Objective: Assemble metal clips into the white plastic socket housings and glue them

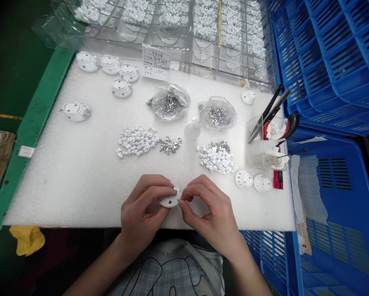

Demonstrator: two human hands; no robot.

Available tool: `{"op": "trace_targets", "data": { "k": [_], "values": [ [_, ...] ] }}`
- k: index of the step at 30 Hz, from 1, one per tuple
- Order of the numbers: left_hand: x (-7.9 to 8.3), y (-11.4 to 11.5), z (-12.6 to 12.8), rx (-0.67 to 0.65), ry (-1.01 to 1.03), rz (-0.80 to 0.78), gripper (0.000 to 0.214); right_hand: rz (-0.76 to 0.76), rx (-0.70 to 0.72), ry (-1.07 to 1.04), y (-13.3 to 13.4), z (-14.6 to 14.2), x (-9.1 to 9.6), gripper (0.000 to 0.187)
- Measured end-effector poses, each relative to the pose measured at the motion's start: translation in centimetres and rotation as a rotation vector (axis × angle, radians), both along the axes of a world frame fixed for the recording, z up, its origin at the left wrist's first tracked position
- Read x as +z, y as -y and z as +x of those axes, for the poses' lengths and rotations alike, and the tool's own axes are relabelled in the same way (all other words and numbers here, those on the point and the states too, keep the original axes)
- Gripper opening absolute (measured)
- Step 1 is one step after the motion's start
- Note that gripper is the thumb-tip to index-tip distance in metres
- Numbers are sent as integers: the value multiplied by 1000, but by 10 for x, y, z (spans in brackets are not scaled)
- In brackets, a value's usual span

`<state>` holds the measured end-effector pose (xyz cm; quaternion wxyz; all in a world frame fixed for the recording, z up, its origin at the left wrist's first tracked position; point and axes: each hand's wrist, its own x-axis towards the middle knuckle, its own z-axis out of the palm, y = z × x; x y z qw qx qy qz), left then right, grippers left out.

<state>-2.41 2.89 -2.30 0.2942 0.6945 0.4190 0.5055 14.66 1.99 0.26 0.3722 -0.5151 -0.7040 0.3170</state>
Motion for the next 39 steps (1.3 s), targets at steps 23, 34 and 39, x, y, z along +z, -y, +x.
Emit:
{"op": "trace_targets", "data": {
  "k": [23,34,39],
  "values": [
    [-7,5,1,13,-49,179,15,-41,105,79,3,5,5,13],
    [-6,2,1,45,-19,164,17,-62,-103,-116,18,-1,-9,14],
    [-6,4,2,63,-36,174,15,-32,-76,-75,15,-6,-8,13]
  ]
}}
